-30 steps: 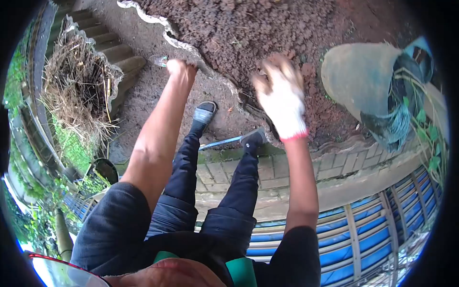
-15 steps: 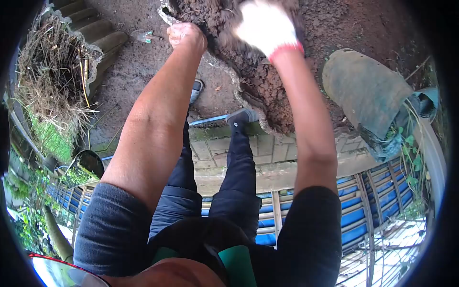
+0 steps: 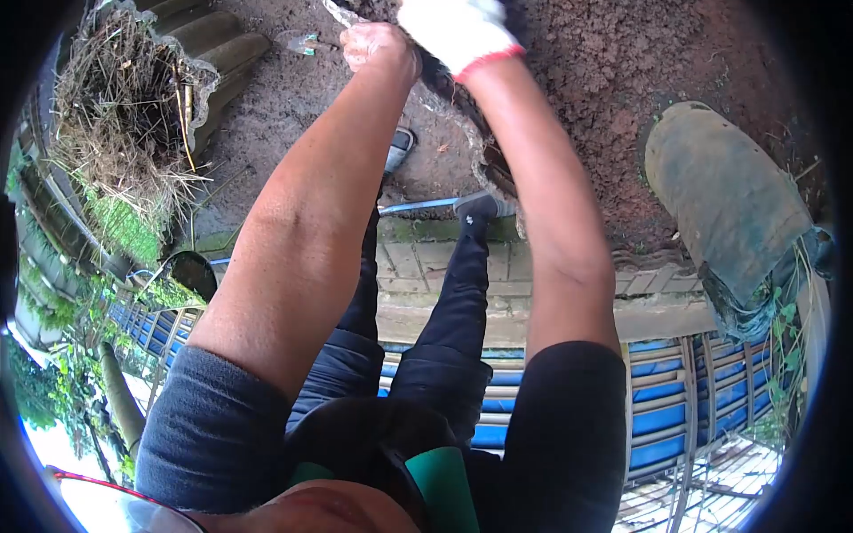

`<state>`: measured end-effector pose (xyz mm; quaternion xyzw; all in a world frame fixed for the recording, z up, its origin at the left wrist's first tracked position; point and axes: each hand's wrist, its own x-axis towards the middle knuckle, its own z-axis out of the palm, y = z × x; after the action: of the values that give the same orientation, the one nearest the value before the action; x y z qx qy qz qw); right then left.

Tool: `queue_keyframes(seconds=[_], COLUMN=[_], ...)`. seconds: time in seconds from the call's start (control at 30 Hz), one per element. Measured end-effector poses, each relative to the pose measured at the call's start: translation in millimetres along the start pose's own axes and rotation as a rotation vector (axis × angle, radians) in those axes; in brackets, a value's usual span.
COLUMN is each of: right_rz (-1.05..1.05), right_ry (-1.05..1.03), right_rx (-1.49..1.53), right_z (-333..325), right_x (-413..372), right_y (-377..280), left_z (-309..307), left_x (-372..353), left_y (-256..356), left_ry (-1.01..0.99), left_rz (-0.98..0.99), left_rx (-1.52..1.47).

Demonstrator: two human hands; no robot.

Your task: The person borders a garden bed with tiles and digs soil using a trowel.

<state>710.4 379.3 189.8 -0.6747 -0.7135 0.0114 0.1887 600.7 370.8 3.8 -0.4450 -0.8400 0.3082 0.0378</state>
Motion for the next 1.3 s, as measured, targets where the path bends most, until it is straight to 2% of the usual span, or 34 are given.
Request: queue_keyframes(seconds=[0.03, 0.07, 0.13, 0.17, 0.2, 0.27, 0.3, 0.33, 0.37, 0.43, 0.47, 0.53, 0.57, 0.63, 0.73, 0.77, 0.8, 0.87, 0.9, 0.93, 1.0, 1.07, 1.1, 1.13, 1.17, 1.2, 1.23, 1.27, 1.3], right_rz=[0.084, 0.168, 0.608, 0.658, 0.848, 0.562, 0.398, 0.245, 0.267, 0.252, 0.189, 0.185, 0.409, 0.559, 0.309, 0.323, 0.553, 0.849, 0.63, 0.506, 0.628, 0.515, 0.525, 0.323, 0.187, 0.151, 0.252, 0.188, 0.283], right_ry=[0.098, 0.012, -0.009, 0.068, 0.09, -0.076, -0.055, -0.119, -0.31, -0.426, -0.302, -0.436, -0.527, -0.413, 0.224, 0.27, 0.19, 0.119, 0.125, 0.168, -0.417, -0.488, -0.354, -0.144, 0.08, 0.062, -0.122, 0.18, -0.023], right_rx=[0.041, 0.054, 0.948, 0.774, 0.959, 0.532, 0.4, 0.26, 0.175, 0.049, 0.049, -0.214, -0.209, -0.217, -0.276, -0.311, 0.01, 0.434, 0.123, -0.19, -0.016, -0.033, 0.032, 0.0, -0.129, -0.195, -0.096, -0.114, -0.091], right_z=[-21.5, -50.8, -92.8, -126.1, -130.2, -103.8, -83.0, -67.0, -57.8, -27.9, -25.6, -38.5, -55.4, -80.5, -85.4, -76.2, -75.5, -51.7, -64.3, -40.4, -64.6, -81.8, -94.9, -85.1, -75.6, -68.8, -54.2, -35.3, -33.3], right_x=[-17.6, -30.2, -69.0, -73.7, -98.7, -127.0, -133.1, -128.8, -122.6, -126.5, -133.2, -144.0, -142.6, -133.6, -102.2, -87.3, -57.1, -43.6, -36.5, -64.9, -89.0, -100.1, -82.1, -69.0, -44.3, -17.4, 6.5, 25.2, 29.6], right_y=[2.6, 13.9, 36.2, 26.6, 33.2, 25.2, 12.7, -4.2, -23.8, -34.1, -26.8, -0.5, 9.4, 32.5, 100.7, 127.5, 128.0, 130.6, 99.1, 98.9, 77.3, 65.4, 60.1, 71.7, 78.4, 85.9, 99.0, 94.4, 90.4], left_z=[-5.6, -9.8, -19.1, -21.9, -26.6, -34.1, -35.9, -36.8, -36.9, -37.8, -39.6, -47.9, -49.0, -49.5, -54.8, -55.9, -51.3, -40.1, -32.3, -49.2, -97.0, -75.1, -65.8, -63.5, -42.4, -24.0, -39.7, -44.3, -45.8], left_x=[-0.6, -1.7, -3.1, -5.2, -5.9, -5.7, -4.9, -1.9, 0.7, 2.8, 1.4, -0.6, -0.1, 0.3, -0.8, -1.8, -2.2, -1.4, 0.3, -2.7, -11.0, -13.5, -14.2, -13.6, -6.7, -0.9, -2.4, -4.1, -5.2], left_y=[-2.6, -5.2, -12.0, -14.7, -16.9, -21.3, -21.3, -22.6, -23.7, -26.0, -27.0, -30.7, -31.6, -35.3, -35.7, -35.4, -33.8, -31.7, -30.0, -33.5, -47.6, -42.7, -40.1, -36.8, -27.4, -20.4, -23.5, -27.5, -30.2], left_ry=[-0.015, -0.029, -0.048, -0.065, -0.08, -0.099, -0.098, -0.097, -0.089, -0.091, -0.103, -0.128, -0.137, -0.157, -0.173, -0.165, -0.15, -0.121, -0.128, -0.193, -0.333, -0.254, -0.197, -0.102, -0.169, -0.232, -0.2, -0.166, -0.132], left_rz=[-0.005, -0.012, -0.018, -0.018, -0.023, -0.029, -0.035, -0.045, -0.055, -0.063, -0.072, -0.103, -0.123, -0.158, -0.227, -0.256, -0.287, -0.334, -0.321, -0.322, -0.337, -0.349, -0.35, -0.338, -0.44, -0.539, -0.494, -0.504, -0.512], left_rx=[-0.053, -0.101, -0.189, -0.226, -0.268, -0.345, -0.374, -0.412, -0.453, -0.553, -0.615, -0.71, -0.739, -0.769, -0.844, -0.875, -0.907, -0.899, -0.741, -0.738, -0.734, -0.823, -0.842, -0.818, -0.916, -1.021, -0.873, -0.934, -0.995])
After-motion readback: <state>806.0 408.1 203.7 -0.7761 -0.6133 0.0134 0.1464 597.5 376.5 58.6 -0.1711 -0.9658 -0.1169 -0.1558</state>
